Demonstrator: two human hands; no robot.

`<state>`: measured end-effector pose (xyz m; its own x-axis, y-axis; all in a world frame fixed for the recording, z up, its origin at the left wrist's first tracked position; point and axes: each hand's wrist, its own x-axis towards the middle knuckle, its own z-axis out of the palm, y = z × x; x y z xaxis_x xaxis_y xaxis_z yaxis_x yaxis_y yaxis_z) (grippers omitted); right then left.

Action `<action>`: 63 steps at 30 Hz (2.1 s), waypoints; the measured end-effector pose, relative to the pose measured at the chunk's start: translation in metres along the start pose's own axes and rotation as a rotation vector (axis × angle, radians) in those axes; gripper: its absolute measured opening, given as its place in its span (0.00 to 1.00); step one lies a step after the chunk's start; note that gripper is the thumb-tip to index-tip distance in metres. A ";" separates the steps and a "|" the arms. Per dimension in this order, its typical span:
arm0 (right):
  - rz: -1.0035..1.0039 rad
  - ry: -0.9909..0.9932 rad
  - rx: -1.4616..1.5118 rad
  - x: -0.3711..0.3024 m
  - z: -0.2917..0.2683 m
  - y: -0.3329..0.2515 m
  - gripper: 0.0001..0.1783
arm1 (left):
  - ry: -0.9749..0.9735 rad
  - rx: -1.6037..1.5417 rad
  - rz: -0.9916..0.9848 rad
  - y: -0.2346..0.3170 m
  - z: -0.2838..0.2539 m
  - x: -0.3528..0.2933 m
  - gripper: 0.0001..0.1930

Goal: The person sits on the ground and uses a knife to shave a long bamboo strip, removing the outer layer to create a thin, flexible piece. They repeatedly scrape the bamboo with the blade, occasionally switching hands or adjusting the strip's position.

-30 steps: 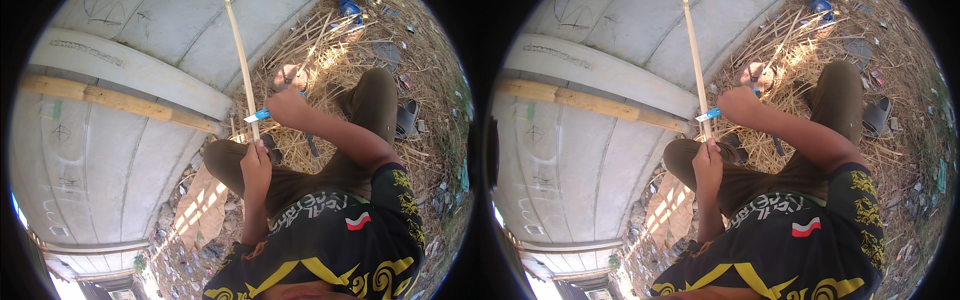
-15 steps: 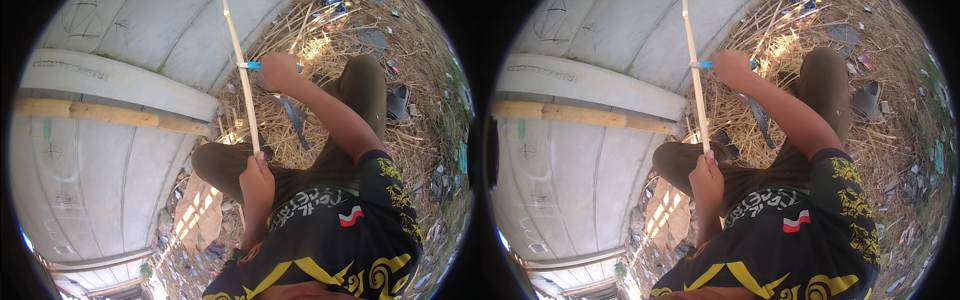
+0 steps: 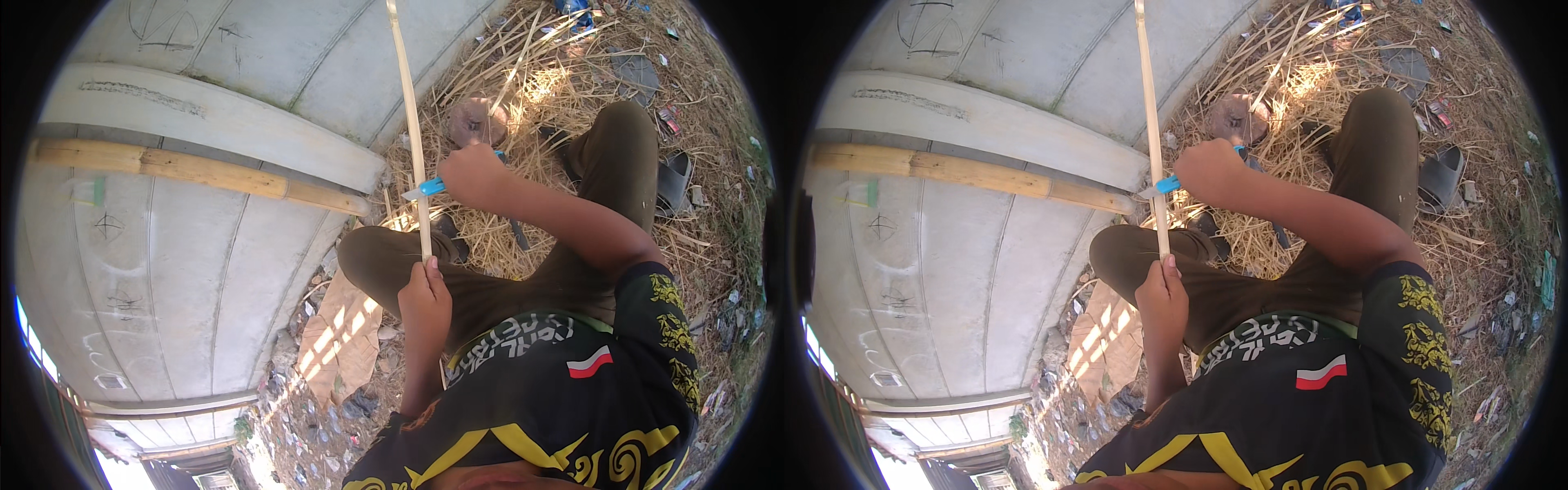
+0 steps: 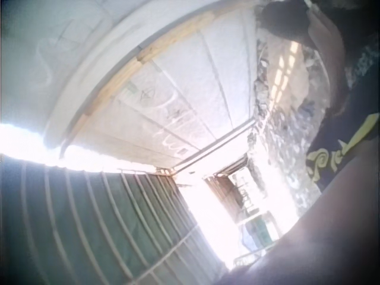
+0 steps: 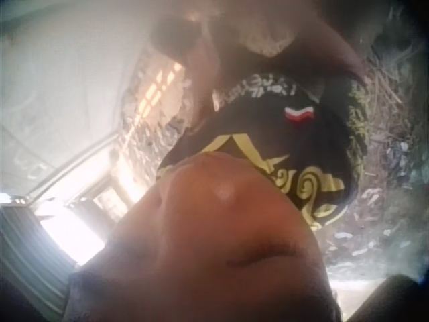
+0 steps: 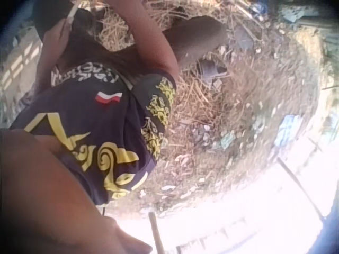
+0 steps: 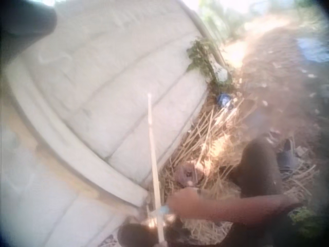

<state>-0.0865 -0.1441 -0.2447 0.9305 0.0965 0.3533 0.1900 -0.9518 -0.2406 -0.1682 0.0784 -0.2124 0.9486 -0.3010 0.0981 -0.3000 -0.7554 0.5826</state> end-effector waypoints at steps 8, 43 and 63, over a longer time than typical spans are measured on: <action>0.223 0.065 -0.066 0.017 -0.011 0.018 0.05 | 0.008 0.082 0.052 0.008 0.006 -0.003 0.17; 0.499 -0.049 0.041 0.023 0.033 0.097 0.07 | -0.185 0.279 -0.029 -0.041 -0.047 -0.090 0.18; 0.069 0.111 0.075 0.000 -0.001 -0.005 0.05 | -0.057 -0.280 -0.180 0.010 -0.003 -0.002 0.21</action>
<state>-0.0877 -0.1399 -0.2426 0.9029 -0.0054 0.4299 0.1533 -0.9302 -0.3335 -0.1730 0.0731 -0.2045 0.9744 -0.2147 -0.0672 -0.0809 -0.6129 0.7860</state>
